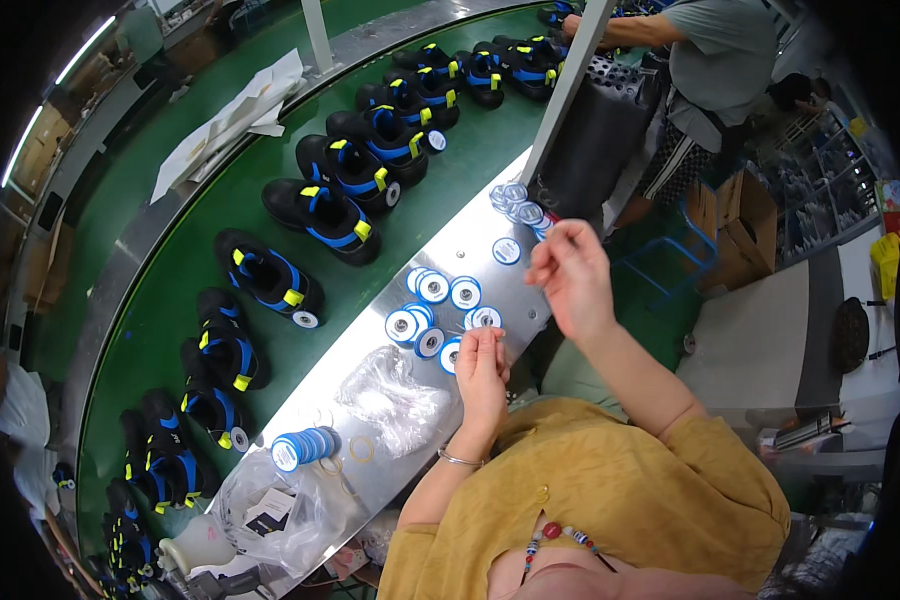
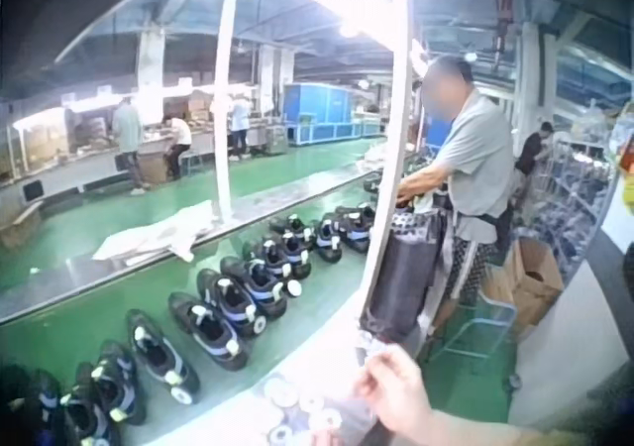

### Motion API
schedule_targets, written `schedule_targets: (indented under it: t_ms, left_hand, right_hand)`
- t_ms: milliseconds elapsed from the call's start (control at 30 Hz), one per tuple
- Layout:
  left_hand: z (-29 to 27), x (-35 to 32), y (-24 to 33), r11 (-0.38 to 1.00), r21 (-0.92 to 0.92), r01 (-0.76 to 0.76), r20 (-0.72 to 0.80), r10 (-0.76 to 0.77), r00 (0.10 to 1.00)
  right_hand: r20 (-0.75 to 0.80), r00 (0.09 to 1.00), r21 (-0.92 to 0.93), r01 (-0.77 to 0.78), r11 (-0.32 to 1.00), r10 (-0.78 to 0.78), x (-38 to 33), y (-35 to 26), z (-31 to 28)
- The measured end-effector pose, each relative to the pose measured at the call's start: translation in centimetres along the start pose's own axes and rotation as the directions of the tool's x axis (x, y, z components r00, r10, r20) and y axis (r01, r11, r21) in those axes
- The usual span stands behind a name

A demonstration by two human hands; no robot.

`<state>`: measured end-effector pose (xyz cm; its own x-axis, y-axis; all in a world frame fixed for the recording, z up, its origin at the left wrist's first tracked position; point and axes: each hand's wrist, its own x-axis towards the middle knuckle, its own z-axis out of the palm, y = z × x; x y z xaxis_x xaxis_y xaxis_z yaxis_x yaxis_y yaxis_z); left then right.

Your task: The person attaches small circular tags to the tongue of black and blue shoes moving along a conveyor belt. They pick up each tag, place it on the shoe, and move the shoe forward as the belt advances.

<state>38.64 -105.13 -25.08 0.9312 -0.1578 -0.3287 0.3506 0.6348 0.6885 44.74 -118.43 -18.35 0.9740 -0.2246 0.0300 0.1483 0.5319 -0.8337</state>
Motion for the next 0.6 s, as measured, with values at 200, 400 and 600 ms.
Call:
schedule_targets:
  t_ms: [200,400,600]
  left_hand:
    - [-1.8,-0.4,-0.2,0.997,0.015,-0.082,-0.069,0.082,0.994]
    - [-4.3,-0.3,1.1,0.962,0.148,-0.229,-0.209,0.256,0.944]
    - [-3.6,0.8,1.0,0.971,0.186,-0.149,-0.278,0.198,0.940]
  right_hand:
    - [0.246,0.936,-0.749,0.018,0.663,0.252,3.3,5.1,-4.0]
    - [0.219,0.902,-0.973,0.228,0.021,0.371,5.5,8.7,-3.5]
    - [0.217,0.866,-0.976,0.209,0.067,0.450,7.7,9.9,-5.5]
